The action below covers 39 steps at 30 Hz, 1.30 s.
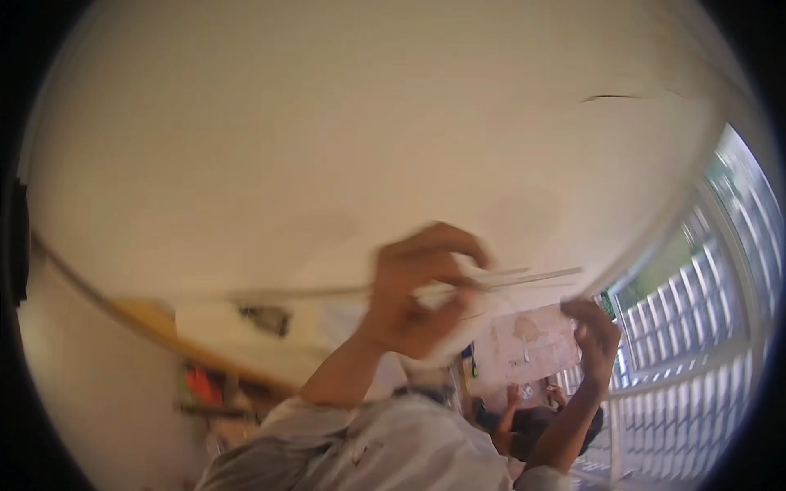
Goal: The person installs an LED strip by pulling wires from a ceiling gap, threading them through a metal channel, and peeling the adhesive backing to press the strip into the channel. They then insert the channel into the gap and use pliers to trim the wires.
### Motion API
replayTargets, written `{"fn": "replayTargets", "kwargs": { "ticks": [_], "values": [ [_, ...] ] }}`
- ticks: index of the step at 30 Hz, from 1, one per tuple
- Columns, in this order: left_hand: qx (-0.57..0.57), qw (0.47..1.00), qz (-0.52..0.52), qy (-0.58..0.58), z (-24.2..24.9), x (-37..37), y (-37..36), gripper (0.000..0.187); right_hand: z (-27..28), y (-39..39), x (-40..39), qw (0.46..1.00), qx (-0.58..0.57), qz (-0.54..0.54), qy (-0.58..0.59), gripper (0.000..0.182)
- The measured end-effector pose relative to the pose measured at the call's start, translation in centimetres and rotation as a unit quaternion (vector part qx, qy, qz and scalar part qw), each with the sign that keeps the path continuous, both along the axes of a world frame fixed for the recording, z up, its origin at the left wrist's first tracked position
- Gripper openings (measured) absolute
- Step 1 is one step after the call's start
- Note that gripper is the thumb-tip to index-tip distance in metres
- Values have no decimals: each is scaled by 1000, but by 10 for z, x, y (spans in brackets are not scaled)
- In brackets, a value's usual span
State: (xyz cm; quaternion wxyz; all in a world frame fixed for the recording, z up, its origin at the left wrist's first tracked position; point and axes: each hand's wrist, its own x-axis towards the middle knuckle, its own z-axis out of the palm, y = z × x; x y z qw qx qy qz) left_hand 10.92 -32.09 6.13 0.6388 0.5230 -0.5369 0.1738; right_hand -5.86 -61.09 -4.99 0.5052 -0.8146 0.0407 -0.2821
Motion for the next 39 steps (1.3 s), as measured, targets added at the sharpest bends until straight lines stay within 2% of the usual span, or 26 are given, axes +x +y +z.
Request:
{"fn": "replayTargets", "kwargs": {
  "ticks": [1, 2, 3, 4, 8, 9, 11, 12, 15, 16, 17, 19, 21, 22, 23, 25, 27, 29, 30, 32, 33, 35, 36, 38, 39],
  "values": [
    [-17, 1000, -9, 6, -16, -5, -2, 10, -25, 6, -7, 996, -10, 40, 77, 55],
    [-44, 997, -9, 55, -30, -14, -2, 14, -52, 14, -16, 986, 9, 76, 146, 47],
    [-26, 997, 6, 67, -44, -14, 3, 20, -77, 27, -19, 974, 41, 96, 199, 41],
    [7, 997, 29, 74, -54, -11, 12, 17, -100, 41, -21, 958, 69, 112, 254, 36],
    [59, 987, 93, 116, -93, -1, 41, 14, -191, 93, -62, 949, 133, 107, 264, 34],
    [59, 987, 94, 120, -100, 7, 49, 14, -202, 93, -64, 909, 169, 97, 367, 34],
    [78, 978, 100, 163, -108, 6, 61, 12, -193, 95, -70, 858, 206, 82, 462, 34],
    [74, 972, 120, 188, -111, 8, 69, 12, -166, 107, -61, 870, 127, 104, 465, 33],
    [138, 929, 272, 210, -105, 18, 110, 6, -156, 109, -45, 894, 6, 130, 429, 31],
    [101, 911, 313, 249, -104, 20, 125, 8, -159, 112, -38, 902, -14, 134, 411, 31],
    [57, 900, 360, 238, -107, 26, 140, 8, -161, 114, -31, 909, -35, 137, 392, 31],
    [11, 825, 496, 272, -113, 35, 166, 8, -155, 135, 1, 907, -34, 234, 348, 26],
    [-69, 768, 552, 316, -121, 45, 192, 19, -103, 191, 48, 903, -35, 298, 306, 27],
    [-90, 726, 594, 333, -124, 48, 204, 24, -82, 220, 72, 913, -70, 342, 212, 29],
    [-96, 727, 595, 330, -128, 52, 211, 24, -66, 248, 94, 910, -107, 383, 114, 32],
    [-191, 643, 677, 304, -134, 60, 225, 34, -48, 297, 127, 900, -196, 388, 15, 36],
    [-203, 624, 683, 320, -144, 69, 248, 42, -37, 343, 157, 884, -251, 394, -26, 35],
    [-227, 546, 719, 365, -161, 81, 281, 38, -45, 380, 178, 874, -299, 383, -23, 35],
    [-239, 540, 721, 362, -172, 83, 296, 38, -50, 395, 185, 866, -342, 364, -14, 35],
    [-190, 414, 793, 403, -190, 86, 322, 39, -55, 418, 189, 860, -362, 360, 0, 35],
    [-201, 409, 793, 404, -191, 85, 328, 39, -56, 427, 192, 859, -376, 348, 20, 34],
    [-204, 441, 764, 425, -195, 82, 337, 41, -57, 442, 197, 849, -403, 342, 10, 34],
    [-210, 438, 763, 426, -195, 82, 339, 41, -58, 446, 200, 844, -423, 330, 5, 34],
    [-155, 468, 768, 408, -195, 85, 338, 40, -64, 453, 207, 836, -439, 329, 3, 33],
    [-158, 466, 768, 410, -196, 87, 340, 40, -63, 455, 208, 831, -451, 325, 4, 34]
  ]
}}
